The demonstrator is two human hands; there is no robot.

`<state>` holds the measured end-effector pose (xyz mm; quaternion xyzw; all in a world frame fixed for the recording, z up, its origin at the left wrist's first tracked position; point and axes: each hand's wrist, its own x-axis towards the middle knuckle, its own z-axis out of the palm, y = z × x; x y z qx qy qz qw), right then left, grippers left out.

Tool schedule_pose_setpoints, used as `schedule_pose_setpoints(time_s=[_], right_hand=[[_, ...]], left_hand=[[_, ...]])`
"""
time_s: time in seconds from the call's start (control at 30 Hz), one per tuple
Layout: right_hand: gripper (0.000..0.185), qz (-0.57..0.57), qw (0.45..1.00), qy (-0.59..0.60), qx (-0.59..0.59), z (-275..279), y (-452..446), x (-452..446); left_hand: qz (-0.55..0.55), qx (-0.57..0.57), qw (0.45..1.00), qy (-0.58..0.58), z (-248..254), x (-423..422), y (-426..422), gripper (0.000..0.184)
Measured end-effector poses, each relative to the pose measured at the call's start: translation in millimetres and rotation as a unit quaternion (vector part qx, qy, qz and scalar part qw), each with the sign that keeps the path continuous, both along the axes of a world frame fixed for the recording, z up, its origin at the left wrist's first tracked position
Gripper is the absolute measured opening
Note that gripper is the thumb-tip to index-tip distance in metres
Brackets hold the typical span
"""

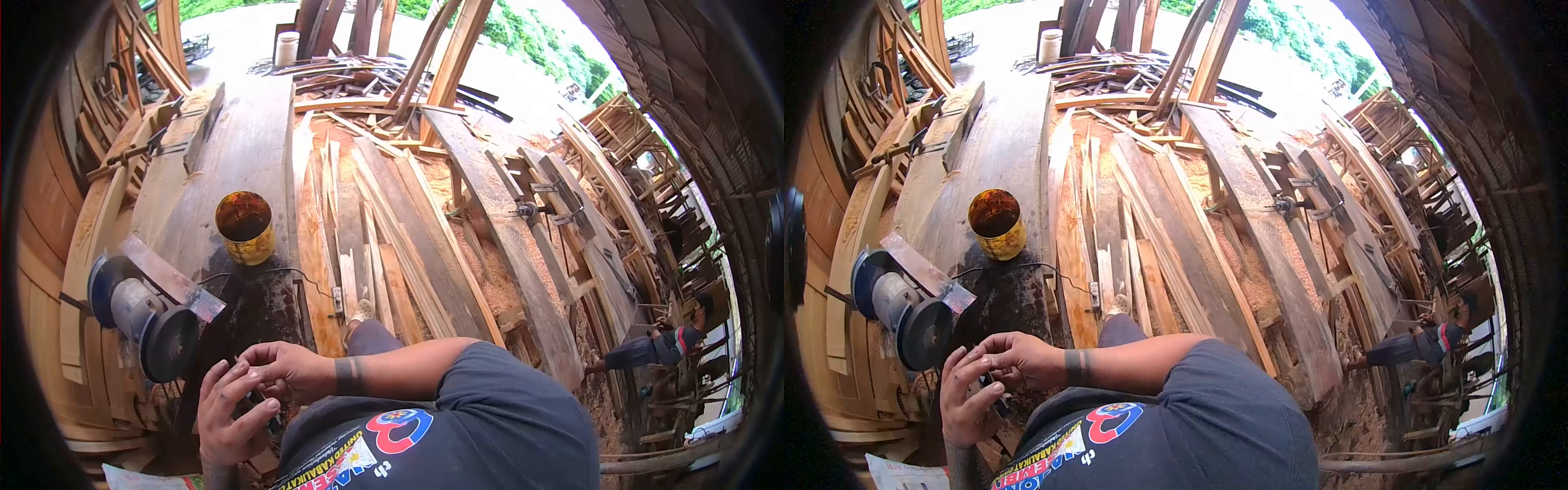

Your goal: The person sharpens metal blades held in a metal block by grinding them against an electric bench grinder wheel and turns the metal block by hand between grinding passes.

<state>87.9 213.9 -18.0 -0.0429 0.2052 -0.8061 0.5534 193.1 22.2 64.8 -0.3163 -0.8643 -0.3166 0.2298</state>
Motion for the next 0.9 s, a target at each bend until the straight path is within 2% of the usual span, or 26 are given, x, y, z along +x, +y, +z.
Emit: schedule_pose_setpoints(time_s=[0.17,0.3,0.5,0.6,0.7,0.73,0.8,0.87,0.9], right_hand=[[0.020,-0.027,0.999,-0.009,0.023,9.2,1.7,2.4],[0.017,-0.016,1.000,-0.004,-0.003,0.5,0.7,2.7],[0.016,-0.014,0.999,-0.004,0.028,2.8,-5.4,5.4],[0.018,-0.022,0.999,-0.011,0.042,2.4,-8.9,4.7],[0.020,-0.054,0.998,-0.002,0.032,0.1,-13.8,3.9],[0.017,-0.064,0.992,0.041,0.103,16.2,-10.7,-0.9],[0.018,-0.120,0.981,0.095,0.119,-13.5,-11.2,-16.5],[0.015,-0.209,0.953,0.124,0.179,0.6,-16.2,-17.6],[0.016,-0.203,0.955,0.128,0.173,-0.4,-9.4,-19.9]], left_hand=[[-0.018,0.003,1.000,0.010,-4.3,-2.4,-2.0,0.047],[-0.018,0.020,1.000,0.009,-4.7,-0.1,-2.9,0.046],[0.000,0.018,1.000,0.024,-10.1,3.0,-9.9,0.041],[0.033,0.041,0.998,0.042,-17.7,4.9,-10.0,0.046],[0.133,0.118,0.982,0.067,-39.0,6.6,-0.5,0.064],[0.167,0.130,0.976,0.060,-35.8,5.6,3.5,0.064],[0.215,0.226,0.950,-0.007,-56.0,3.0,9.4,0.057],[0.206,0.342,0.913,-0.088,-70.6,1.5,13.0,0.056],[0.191,0.346,0.912,-0.114,-70.3,3.9,12.5,0.057]])
